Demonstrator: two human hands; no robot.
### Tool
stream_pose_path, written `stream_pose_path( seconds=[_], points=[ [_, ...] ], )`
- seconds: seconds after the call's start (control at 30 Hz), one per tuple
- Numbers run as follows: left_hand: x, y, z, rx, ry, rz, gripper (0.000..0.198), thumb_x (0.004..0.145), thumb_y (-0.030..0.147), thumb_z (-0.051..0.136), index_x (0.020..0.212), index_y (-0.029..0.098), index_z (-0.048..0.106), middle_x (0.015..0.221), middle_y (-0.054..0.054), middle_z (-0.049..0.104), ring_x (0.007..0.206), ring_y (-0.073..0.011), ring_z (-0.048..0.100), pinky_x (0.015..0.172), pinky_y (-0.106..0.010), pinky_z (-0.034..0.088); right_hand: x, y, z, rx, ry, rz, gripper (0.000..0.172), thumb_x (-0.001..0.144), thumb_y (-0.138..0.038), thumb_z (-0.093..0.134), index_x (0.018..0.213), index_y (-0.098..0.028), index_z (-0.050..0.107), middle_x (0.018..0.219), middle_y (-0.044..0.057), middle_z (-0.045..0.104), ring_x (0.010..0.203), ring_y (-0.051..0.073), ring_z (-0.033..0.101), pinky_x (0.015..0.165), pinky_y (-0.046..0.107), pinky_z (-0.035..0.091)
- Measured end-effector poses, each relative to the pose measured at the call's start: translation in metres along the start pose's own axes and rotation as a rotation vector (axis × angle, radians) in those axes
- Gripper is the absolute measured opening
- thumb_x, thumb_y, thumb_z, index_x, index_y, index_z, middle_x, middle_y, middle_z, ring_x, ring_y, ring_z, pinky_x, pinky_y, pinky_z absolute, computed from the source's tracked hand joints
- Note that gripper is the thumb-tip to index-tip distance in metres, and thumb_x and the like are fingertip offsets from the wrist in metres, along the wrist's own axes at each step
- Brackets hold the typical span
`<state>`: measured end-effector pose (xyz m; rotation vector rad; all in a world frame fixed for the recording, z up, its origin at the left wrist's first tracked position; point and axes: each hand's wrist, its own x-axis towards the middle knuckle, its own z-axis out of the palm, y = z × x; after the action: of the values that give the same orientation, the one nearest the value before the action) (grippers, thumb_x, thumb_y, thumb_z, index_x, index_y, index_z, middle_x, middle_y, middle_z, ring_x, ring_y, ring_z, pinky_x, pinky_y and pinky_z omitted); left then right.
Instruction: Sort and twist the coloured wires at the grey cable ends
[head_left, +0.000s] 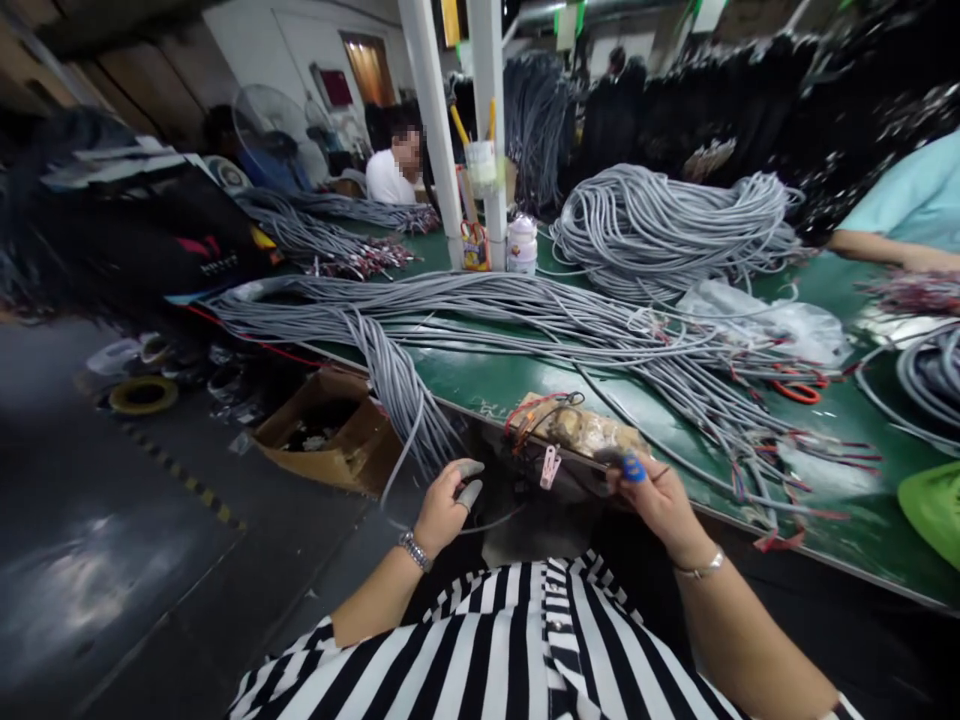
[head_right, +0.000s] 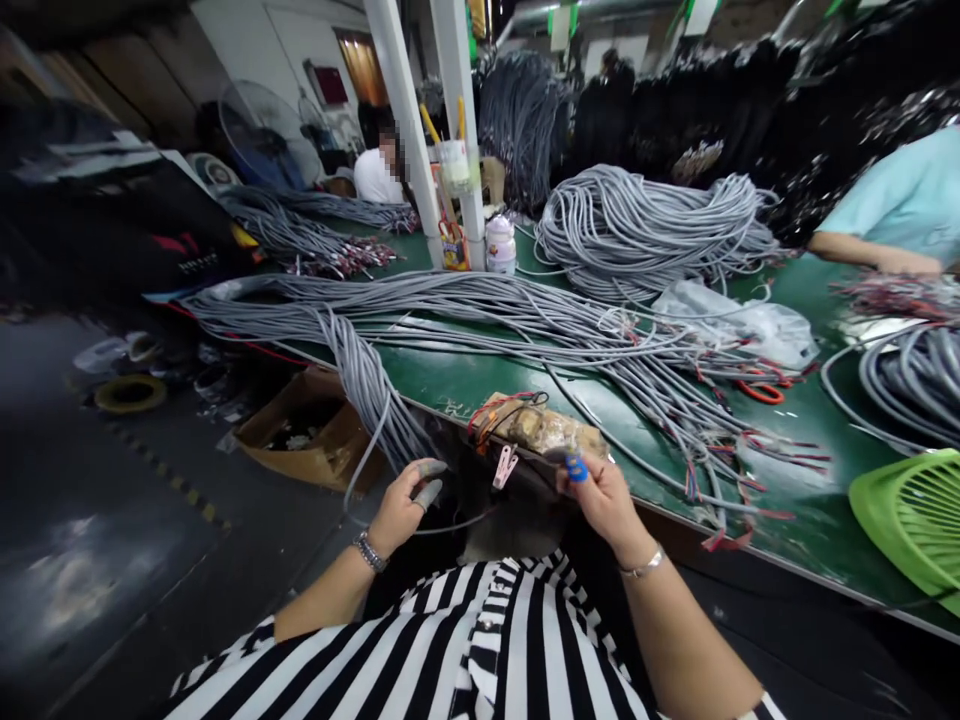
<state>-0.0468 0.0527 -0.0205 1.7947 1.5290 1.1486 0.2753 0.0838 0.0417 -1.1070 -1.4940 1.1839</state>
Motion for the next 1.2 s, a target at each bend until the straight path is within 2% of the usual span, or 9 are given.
stream_pose_path(
  seconds=[0.1, 0.27, 0.47, 0.57, 0.67, 0.8, 0.93, 1.03, 1.2],
  points=[
    [0.038, 0.016, -0.011, 0.094, -0.016, 0.201, 0.024, 0.088, 0.022, 0.055, 0.109, 0.02, 0.067, 0.113, -0.009, 0.068, 0.106, -0.0196, 0.064, 0.086, -0.033, 0.054, 0.016, -0.002, -0.02, -0.113, 0.246, -0.12, 0.04, 0.085, -0.056, 0.057, 0.067, -0.021, 0.064, 0.061, 0.003, 0.056, 0.052, 0.015, 0.043, 0.047, 0.027, 0.033],
    [0.127, 0.037, -0.011, 0.302, -0.076, 0.385, 0.024, 0.088, 0.023, 0.052, 0.107, 0.019, 0.067, 0.103, -0.008, 0.071, 0.099, -0.0201, 0.064, 0.091, -0.037, 0.052, 0.031, 0.011, -0.03, -0.151, 0.336, -0.17, 0.04, 0.088, -0.053, 0.053, 0.064, -0.022, 0.061, 0.055, 0.001, 0.051, 0.051, 0.015, 0.044, 0.05, 0.028, 0.036],
    [0.231, 0.049, 0.013, 0.857, -0.143, 0.205, 0.044, 0.084, 0.033, 0.052, 0.124, 0.014, 0.058, 0.141, -0.016, 0.049, 0.128, -0.032, 0.047, 0.108, -0.044, 0.037, 0.029, 0.007, -0.03, -0.124, 0.346, -0.225, 0.037, 0.088, -0.049, 0.053, 0.064, -0.021, 0.06, 0.057, 0.0, 0.052, 0.054, 0.015, 0.044, 0.055, 0.028, 0.036],
    [0.264, 0.051, 0.022, 0.995, -0.232, 0.05, 0.057, 0.087, 0.047, 0.043, 0.13, 0.01, 0.052, 0.134, -0.022, 0.054, 0.122, -0.0357, 0.052, 0.099, -0.045, 0.041, 0.029, 0.005, -0.032, -0.149, 0.335, -0.237, 0.035, 0.088, -0.049, 0.052, 0.069, -0.021, 0.061, 0.061, 0.0, 0.053, 0.059, 0.015, 0.045, 0.058, 0.028, 0.037],
    [0.278, 0.055, 0.02, 1.085, -0.371, 0.031, 0.063, 0.084, 0.058, 0.04, 0.122, 0.01, 0.056, 0.122, -0.023, 0.061, 0.113, -0.0374, 0.058, 0.091, -0.044, 0.044, 0.029, 0.005, -0.033, -0.171, 0.328, -0.216, 0.031, 0.09, -0.046, 0.051, 0.078, -0.02, 0.064, 0.063, 0.0, 0.053, 0.061, 0.014, 0.044, 0.06, 0.028, 0.037],
    [0.271, 0.066, 0.006, 1.059, -0.618, 0.096, 0.067, 0.077, 0.064, 0.046, 0.125, 0.017, 0.054, 0.11, -0.016, 0.068, 0.099, -0.0326, 0.064, 0.082, -0.038, 0.046, 0.029, 0.006, -0.032, -0.155, 0.318, -0.237, 0.026, 0.09, -0.04, 0.051, 0.078, -0.021, 0.063, 0.065, 0.0, 0.053, 0.062, 0.015, 0.044, 0.062, 0.028, 0.037],
    [0.249, 0.082, 0.0, 1.13, -0.649, 0.296, 0.04, 0.081, 0.05, 0.048, 0.103, 0.022, 0.066, 0.095, -0.011, 0.071, 0.093, -0.0299, 0.065, 0.083, -0.037, 0.044, 0.027, 0.006, -0.032, -0.188, 0.303, -0.269, 0.022, 0.09, -0.035, 0.051, 0.082, -0.021, 0.066, 0.069, 0.001, 0.059, 0.065, 0.016, 0.05, 0.065, 0.029, 0.04],
    [0.24, 0.098, -0.007, 1.125, -0.498, 0.391, 0.024, 0.08, 0.034, 0.049, 0.084, 0.019, 0.067, 0.09, -0.012, 0.071, 0.095, -0.0288, 0.064, 0.085, -0.037, 0.042, 0.026, 0.007, -0.032, -0.242, 0.307, -0.279, 0.021, 0.089, -0.033, 0.052, 0.084, -0.02, 0.067, 0.071, 0.002, 0.062, 0.066, 0.017, 0.053, 0.065, 0.029, 0.041],
    [0.243, 0.13, -0.037, 0.71, 0.264, 0.177, 0.033, 0.087, 0.041, 0.044, 0.097, 0.016, 0.063, 0.086, -0.006, 0.07, 0.079, -0.0214, 0.062, 0.07, -0.029, 0.045, 0.027, 0.011, -0.033, -0.252, 0.321, -0.3, 0.023, 0.089, -0.033, 0.052, 0.09, -0.019, 0.07, 0.074, 0.003, 0.065, 0.069, 0.017, 0.058, 0.067, 0.029, 0.044]
  ],
)
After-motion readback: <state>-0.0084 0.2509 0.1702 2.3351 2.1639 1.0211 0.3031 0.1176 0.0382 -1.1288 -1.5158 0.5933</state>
